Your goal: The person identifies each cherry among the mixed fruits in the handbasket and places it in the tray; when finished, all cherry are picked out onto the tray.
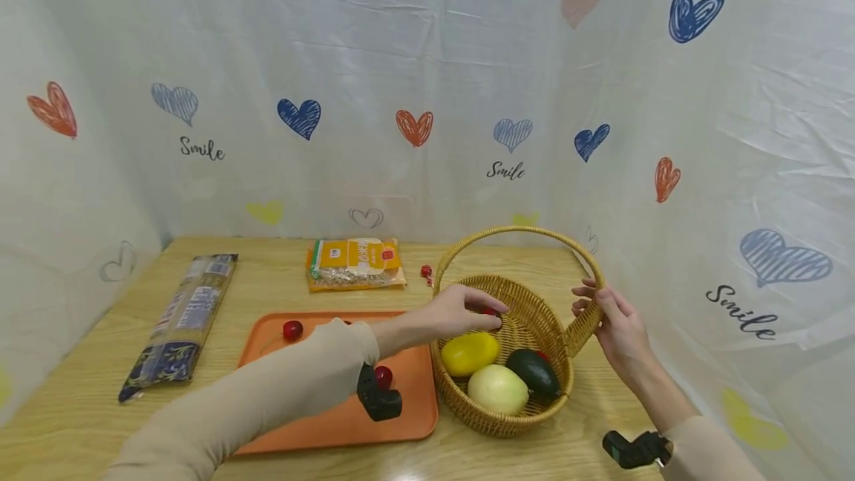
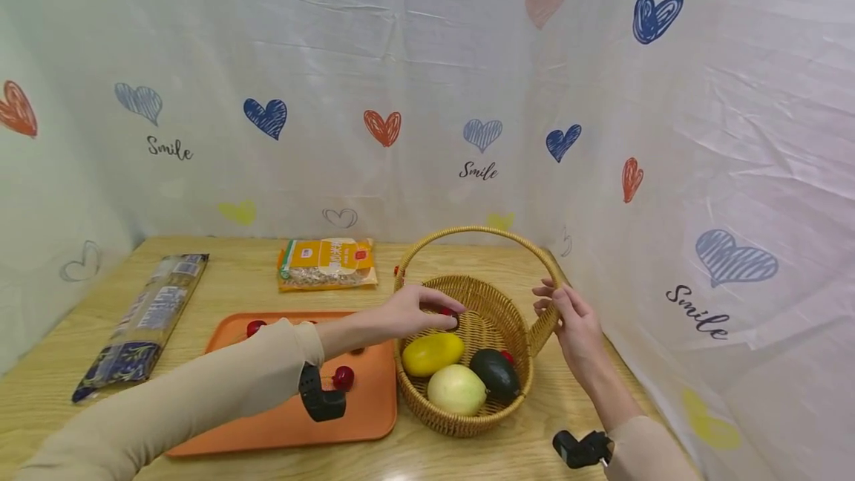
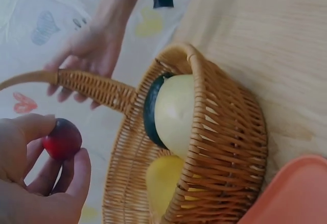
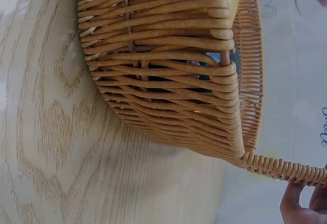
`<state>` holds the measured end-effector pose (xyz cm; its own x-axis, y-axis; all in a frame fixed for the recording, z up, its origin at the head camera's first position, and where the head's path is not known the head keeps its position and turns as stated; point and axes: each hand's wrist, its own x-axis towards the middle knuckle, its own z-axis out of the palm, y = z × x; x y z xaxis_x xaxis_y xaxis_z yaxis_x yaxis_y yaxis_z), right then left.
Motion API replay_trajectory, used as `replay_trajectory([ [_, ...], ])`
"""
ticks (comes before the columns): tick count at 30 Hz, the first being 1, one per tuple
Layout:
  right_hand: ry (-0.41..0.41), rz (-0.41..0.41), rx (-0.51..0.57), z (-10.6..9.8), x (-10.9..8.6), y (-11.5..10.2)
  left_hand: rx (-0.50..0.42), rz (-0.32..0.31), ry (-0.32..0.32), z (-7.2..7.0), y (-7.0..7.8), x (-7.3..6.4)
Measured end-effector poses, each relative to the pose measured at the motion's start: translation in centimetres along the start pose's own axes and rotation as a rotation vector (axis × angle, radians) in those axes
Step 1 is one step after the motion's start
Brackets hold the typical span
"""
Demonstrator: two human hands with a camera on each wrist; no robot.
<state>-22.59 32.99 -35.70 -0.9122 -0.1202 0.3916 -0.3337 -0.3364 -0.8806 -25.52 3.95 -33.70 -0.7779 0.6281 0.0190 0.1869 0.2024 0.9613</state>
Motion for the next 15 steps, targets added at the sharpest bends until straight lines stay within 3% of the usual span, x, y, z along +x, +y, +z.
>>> replay_trajectory([
  [7, -0.023, -0.014, 0.022, 0.0, -0.2, 0.1, -0.033, -0.023, -0.046, -1.5, 0.4, -2.7],
  [15, -0.042, -0.019, 0.042, 0.3, 0.1, 0.1, -0.110, -0.004, -0.132, -4.3, -0.4, -5.1],
])
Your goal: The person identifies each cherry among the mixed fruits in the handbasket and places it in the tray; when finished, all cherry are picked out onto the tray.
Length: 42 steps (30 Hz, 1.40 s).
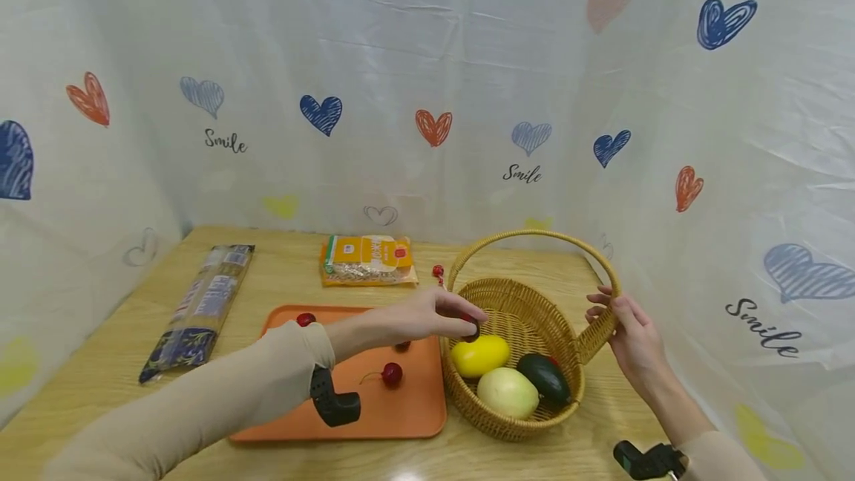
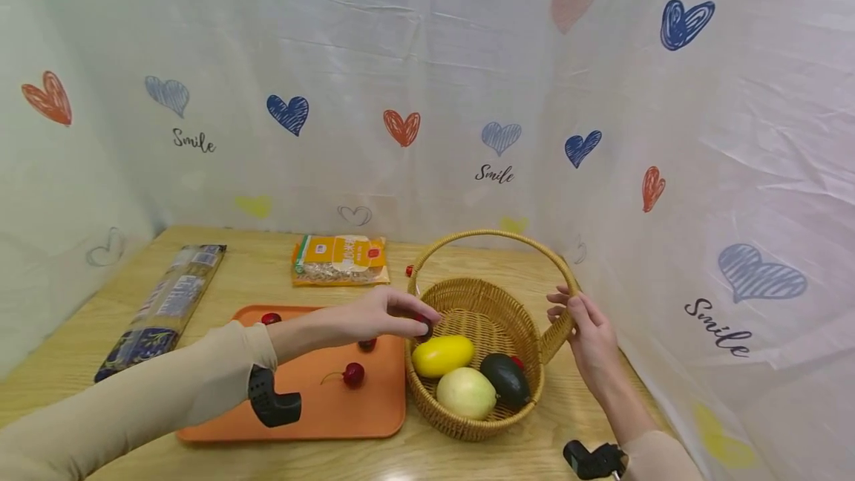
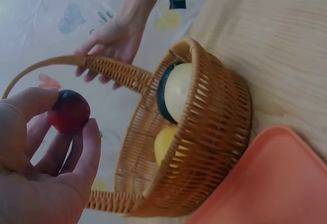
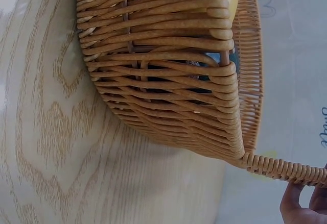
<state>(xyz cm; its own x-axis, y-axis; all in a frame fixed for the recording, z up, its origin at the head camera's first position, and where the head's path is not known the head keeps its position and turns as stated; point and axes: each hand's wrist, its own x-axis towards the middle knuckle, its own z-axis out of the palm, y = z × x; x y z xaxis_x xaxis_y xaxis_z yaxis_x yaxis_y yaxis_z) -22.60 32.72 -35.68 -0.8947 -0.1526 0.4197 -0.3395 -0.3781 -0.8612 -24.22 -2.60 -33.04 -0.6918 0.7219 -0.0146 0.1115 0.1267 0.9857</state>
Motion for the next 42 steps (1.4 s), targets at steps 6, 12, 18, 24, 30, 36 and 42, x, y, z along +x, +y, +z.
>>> replay_trajectory([
  [6, 0.001, 0.006, 0.018, -0.1, 0.0, -0.1, -0.070, -0.031, 0.041, -2.3, -1.1, -2.2],
  [12, -0.002, 0.008, 0.007, -0.4, 0.1, -0.1, -0.084, -0.076, 0.119, -4.9, -3.0, -4.4],
  [18, -0.002, 0.014, 0.009, -0.3, 0.2, -0.4, -0.089, -0.114, 0.198, -6.5, -4.8, -6.9],
  [24, 0.001, 0.015, 0.019, -0.5, 0.3, -0.5, -0.026, -0.121, 0.233, -7.7, -6.7, -9.1],
  [30, -0.009, 0.022, 0.030, -0.6, 0.3, -0.4, 0.124, -0.171, 0.232, -8.1, -8.2, -10.3],
  [36, -0.012, 0.021, 0.052, -0.5, 0.3, -0.1, 0.198, -0.184, 0.185, -7.9, -9.3, -10.7],
  [42, -0.011, 0.019, 0.063, -0.4, 0.3, 0.1, 0.272, -0.223, 0.188, -7.4, -9.9, -10.8],
])
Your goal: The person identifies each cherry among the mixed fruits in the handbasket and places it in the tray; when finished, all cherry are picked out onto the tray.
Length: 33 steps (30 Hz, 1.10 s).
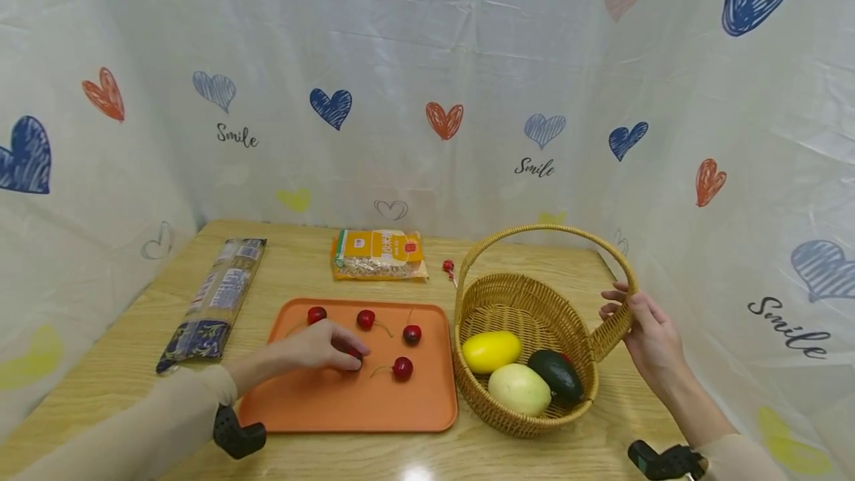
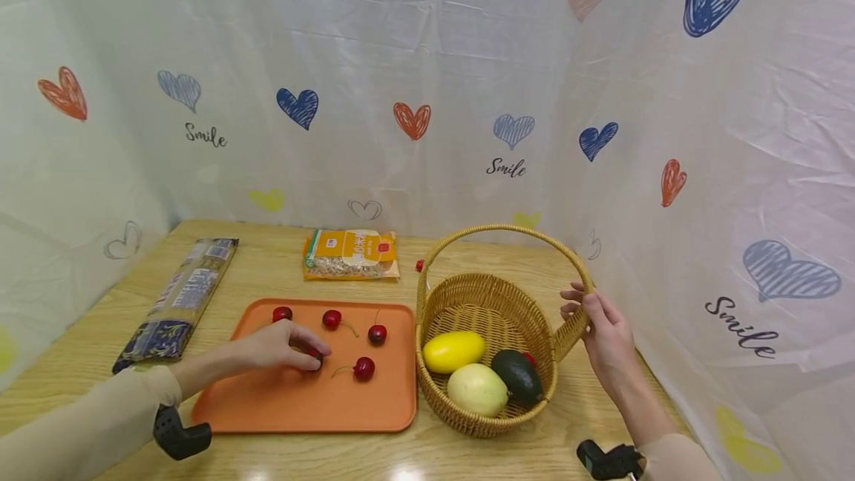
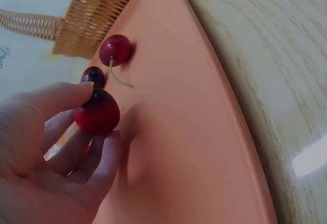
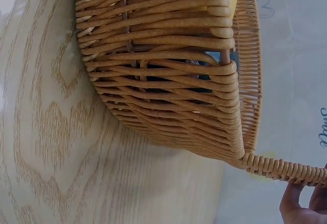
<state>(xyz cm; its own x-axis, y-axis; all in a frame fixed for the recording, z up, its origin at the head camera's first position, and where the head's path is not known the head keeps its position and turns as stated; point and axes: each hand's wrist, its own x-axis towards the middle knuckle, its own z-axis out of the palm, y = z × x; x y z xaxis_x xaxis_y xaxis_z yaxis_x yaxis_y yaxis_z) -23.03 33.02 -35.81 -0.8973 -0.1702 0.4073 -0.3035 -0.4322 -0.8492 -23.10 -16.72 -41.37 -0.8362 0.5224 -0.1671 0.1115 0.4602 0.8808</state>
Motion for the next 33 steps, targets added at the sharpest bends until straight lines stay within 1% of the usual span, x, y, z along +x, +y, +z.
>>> replay_trajectory([
  [8, 0.002, -0.009, -0.025, 0.06, 0.03, -0.05, 0.018, -0.031, 0.013, 0.37, -0.01, -0.02],
  [14, -0.003, -0.012, -0.027, 0.00, 0.05, -0.03, 0.031, -0.041, 0.020, 0.48, 0.11, -0.12],
  [21, -0.001, -0.004, -0.027, 0.01, 0.03, -0.04, 0.017, -0.056, 0.036, 0.74, 0.24, -0.29],
  [27, 0.000, 0.003, -0.014, 0.07, -0.01, -0.08, 0.012, -0.026, 0.053, 0.66, 0.20, -0.33],
  [33, -0.003, -0.006, -0.022, 0.07, 0.02, -0.08, 0.028, 0.022, 0.070, -0.10, 0.94, 0.07],
])
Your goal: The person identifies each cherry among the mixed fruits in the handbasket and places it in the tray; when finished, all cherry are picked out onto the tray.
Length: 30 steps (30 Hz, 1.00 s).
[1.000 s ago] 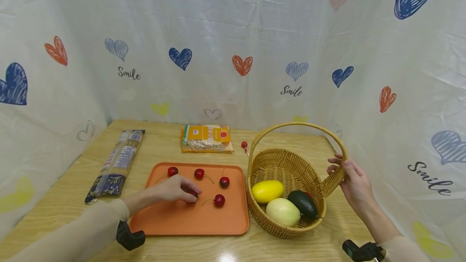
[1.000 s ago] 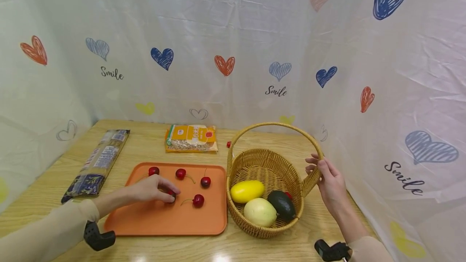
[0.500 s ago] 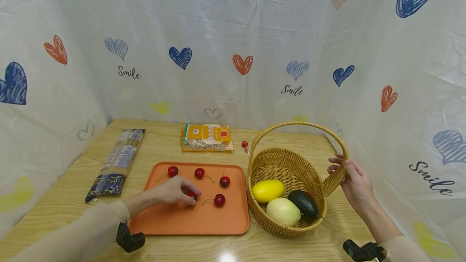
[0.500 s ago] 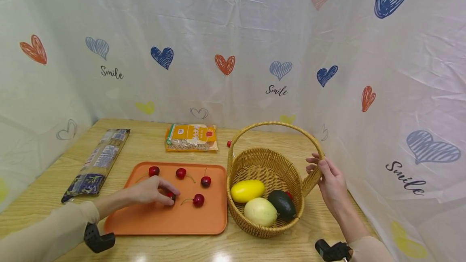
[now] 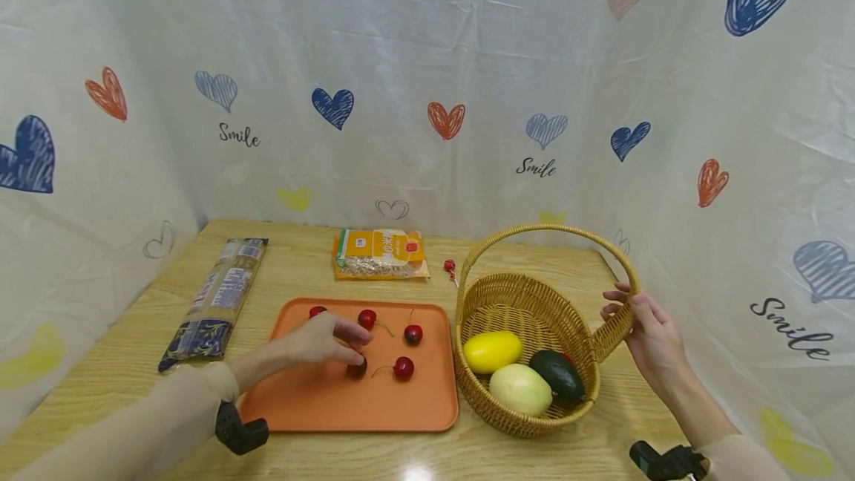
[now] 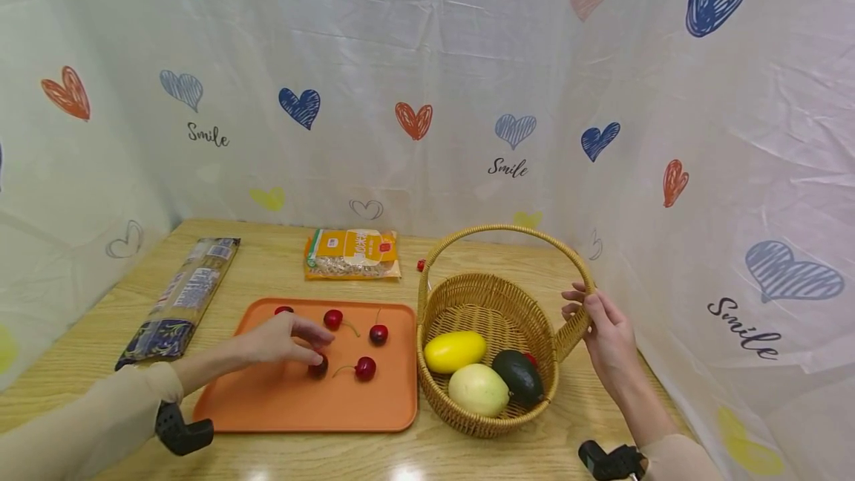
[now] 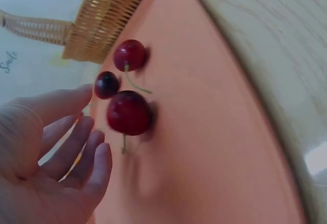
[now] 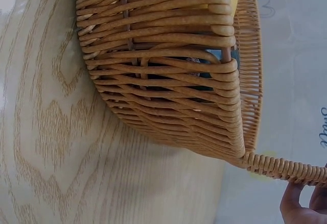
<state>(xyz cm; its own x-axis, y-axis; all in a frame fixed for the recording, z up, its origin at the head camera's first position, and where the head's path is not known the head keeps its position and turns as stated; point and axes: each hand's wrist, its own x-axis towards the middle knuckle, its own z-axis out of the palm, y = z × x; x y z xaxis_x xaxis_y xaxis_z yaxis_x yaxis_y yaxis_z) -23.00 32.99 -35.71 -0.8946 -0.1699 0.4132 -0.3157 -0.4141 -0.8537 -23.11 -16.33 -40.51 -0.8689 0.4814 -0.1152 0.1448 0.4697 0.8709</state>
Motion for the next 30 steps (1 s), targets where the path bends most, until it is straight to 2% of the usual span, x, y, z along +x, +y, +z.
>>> replay_trajectory([
  [3, 0.002, -0.002, -0.003, 0.0, 0.0, 0.0, 0.006, 0.038, 0.008, -0.4, 0.6, 0.6],
  [6, 0.002, -0.001, 0.006, 0.0, 0.0, 0.0, -0.042, 0.072, -0.006, -0.5, 1.6, 1.2],
  [11, 0.001, -0.002, 0.011, 0.0, 0.0, 0.0, -0.117, 0.062, -0.009, 0.1, 4.1, 2.5],
  [14, -0.001, -0.002, 0.015, 0.0, 0.0, 0.1, -0.128, 0.066, -0.018, 0.8, 5.7, 3.4],
  [22, 0.016, 0.012, 0.008, -0.1, -0.1, 0.1, -0.149, 0.130, -0.100, 3.5, 9.4, 5.8],
  [30, 0.028, 0.008, -0.016, 0.0, 0.0, 0.0, -0.099, 0.165, -0.137, 5.3, 11.7, 7.4],
])
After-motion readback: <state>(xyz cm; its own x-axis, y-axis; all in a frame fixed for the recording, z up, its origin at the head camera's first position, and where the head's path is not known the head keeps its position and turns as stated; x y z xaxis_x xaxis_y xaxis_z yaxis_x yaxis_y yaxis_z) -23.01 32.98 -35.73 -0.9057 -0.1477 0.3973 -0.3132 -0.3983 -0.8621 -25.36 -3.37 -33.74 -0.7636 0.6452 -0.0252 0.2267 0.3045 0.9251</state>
